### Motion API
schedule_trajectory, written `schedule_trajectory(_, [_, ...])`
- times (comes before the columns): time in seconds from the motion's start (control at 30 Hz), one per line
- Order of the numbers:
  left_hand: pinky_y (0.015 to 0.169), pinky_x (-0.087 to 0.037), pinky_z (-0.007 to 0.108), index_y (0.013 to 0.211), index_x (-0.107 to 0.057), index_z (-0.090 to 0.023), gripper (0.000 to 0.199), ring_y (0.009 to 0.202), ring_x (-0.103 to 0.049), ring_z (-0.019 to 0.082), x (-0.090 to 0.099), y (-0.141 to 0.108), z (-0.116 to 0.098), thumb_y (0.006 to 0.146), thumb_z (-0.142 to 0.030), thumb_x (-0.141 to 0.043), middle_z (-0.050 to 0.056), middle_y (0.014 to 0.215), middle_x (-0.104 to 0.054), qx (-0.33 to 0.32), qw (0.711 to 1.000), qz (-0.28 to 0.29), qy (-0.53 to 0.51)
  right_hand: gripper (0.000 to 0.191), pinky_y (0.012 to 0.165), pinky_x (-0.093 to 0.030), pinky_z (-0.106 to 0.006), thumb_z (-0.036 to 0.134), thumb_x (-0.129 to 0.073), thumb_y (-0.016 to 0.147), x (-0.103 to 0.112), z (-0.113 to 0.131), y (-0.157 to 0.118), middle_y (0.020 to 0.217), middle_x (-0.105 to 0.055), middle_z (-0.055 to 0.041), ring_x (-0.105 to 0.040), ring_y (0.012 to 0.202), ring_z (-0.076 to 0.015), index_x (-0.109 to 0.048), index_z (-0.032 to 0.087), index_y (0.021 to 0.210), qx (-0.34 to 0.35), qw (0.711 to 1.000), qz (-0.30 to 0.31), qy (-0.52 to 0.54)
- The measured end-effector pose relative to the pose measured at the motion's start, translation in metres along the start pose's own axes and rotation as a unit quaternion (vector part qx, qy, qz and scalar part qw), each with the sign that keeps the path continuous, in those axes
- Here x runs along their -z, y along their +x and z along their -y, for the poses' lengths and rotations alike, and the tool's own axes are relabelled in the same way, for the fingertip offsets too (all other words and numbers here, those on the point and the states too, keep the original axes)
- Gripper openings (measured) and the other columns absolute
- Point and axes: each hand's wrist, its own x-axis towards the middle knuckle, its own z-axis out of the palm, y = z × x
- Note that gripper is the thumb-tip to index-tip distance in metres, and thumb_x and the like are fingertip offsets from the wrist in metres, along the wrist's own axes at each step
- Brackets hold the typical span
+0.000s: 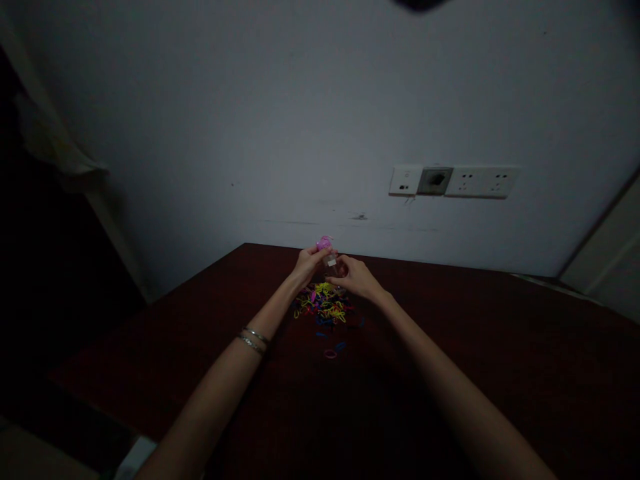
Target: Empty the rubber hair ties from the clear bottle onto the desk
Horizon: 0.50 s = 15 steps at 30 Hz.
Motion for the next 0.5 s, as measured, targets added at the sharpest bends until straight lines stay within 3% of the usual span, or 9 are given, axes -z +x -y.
schedule_trajectory(0.23, [0.073,-0.048,0.033,0.081,-0.065,-0.009,0.025,0.07,-0.063,0.017,0.0013,-0.001,-0.003,0.064,-0.027,-0.072,0.012,0.082,-0.068,0.023,0.999,-0.009,-0.02,0.035,0.066,-0.038,-0.03,0.041,-0.066,0.065,-0.0017,0.0061,-0.0004,0.082,-0.056,-0.0062,-0.051,0.072,-0.0175,-0.056,0.018,0.088,-0.005,0.999,-0.031,-0.031])
schedule_trajectory(0.5, [0.085,-0.045,0.039,0.085,-0.065,-0.009,0.02,0.085,-0.063,0.023,0.0066,-0.007,-0.0086,0.07,-0.023,-0.065,0.015,0.094,-0.066,0.038,0.993,0.084,-0.072,0.036,0.058,-0.035,-0.026,0.041,-0.066,0.064,-0.0082,0.008,0.0003,0.072,-0.056,-0.0025,-0.047,0.062,-0.0133,-0.058,0.017,0.09,-0.018,0.999,-0.031,0.038])
